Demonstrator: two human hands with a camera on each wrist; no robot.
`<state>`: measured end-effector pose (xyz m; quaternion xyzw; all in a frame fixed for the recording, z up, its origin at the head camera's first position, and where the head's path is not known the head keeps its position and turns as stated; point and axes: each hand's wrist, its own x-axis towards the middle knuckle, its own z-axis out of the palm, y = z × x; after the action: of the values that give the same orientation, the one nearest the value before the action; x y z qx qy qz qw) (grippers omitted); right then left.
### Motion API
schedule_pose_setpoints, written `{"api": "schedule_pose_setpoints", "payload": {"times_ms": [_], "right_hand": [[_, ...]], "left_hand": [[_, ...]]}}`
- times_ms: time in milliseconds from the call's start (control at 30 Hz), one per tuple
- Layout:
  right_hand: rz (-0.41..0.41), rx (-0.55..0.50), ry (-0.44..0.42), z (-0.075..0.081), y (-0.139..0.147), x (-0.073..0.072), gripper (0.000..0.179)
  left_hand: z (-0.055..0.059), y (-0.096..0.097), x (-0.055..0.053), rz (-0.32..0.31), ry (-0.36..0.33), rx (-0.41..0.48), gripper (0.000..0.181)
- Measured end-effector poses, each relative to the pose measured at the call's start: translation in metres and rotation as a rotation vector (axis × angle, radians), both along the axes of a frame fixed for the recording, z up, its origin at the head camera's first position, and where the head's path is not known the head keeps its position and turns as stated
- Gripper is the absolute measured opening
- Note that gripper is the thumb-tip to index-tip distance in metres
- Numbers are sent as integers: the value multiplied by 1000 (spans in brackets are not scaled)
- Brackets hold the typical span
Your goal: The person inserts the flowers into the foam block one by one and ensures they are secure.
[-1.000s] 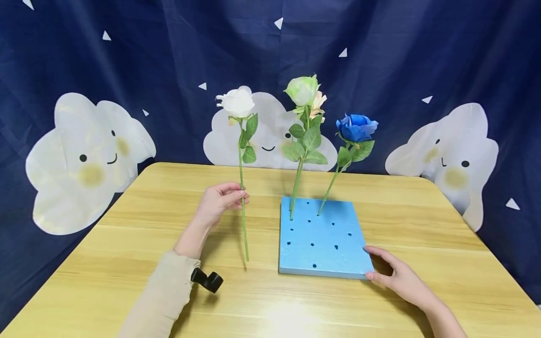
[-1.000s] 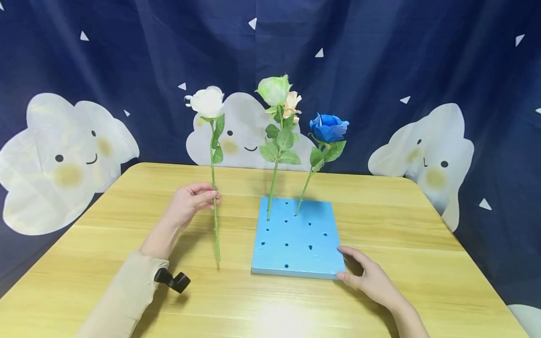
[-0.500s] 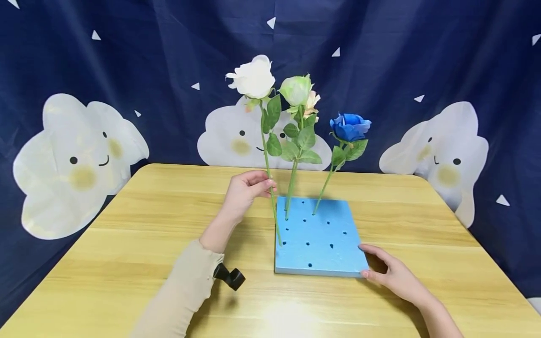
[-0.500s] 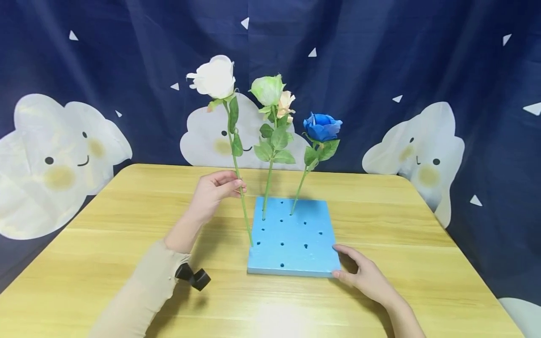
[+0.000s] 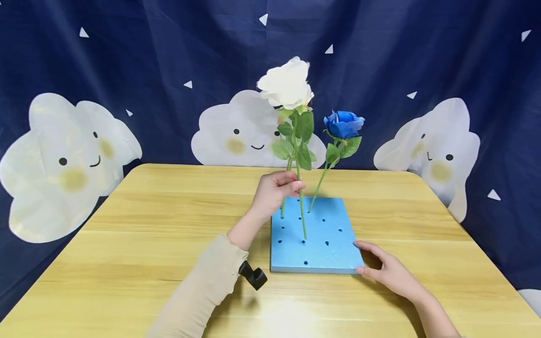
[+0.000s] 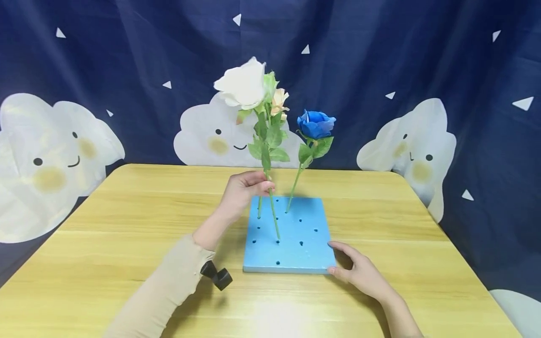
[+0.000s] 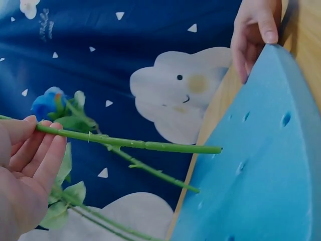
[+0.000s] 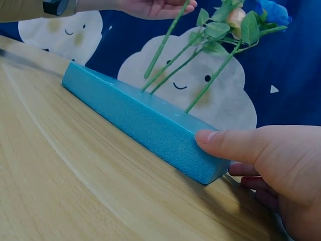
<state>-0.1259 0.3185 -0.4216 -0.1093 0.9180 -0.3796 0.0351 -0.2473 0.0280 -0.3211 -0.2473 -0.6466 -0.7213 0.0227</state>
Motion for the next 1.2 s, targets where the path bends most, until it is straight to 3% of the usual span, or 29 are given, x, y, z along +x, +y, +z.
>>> {"api": "schedule_pose_setpoints", "payload": {"times_ms": [333, 833, 1033, 1200], "right_hand": [[11, -14, 23, -1, 1, -2, 59], [20, -36, 20, -2, 1, 0, 58], [19, -33, 30, -4, 1, 0, 58], [19, -32, 34, -4, 1, 0, 58]], "left_hand": [[-8, 12, 1, -28, -33, -88, 9], [-15, 10, -3, 4, -18, -173, 13], [-22, 12, 1, -69, 40, -170, 9], [-26, 12, 2, -56, 68, -235, 12]]}}
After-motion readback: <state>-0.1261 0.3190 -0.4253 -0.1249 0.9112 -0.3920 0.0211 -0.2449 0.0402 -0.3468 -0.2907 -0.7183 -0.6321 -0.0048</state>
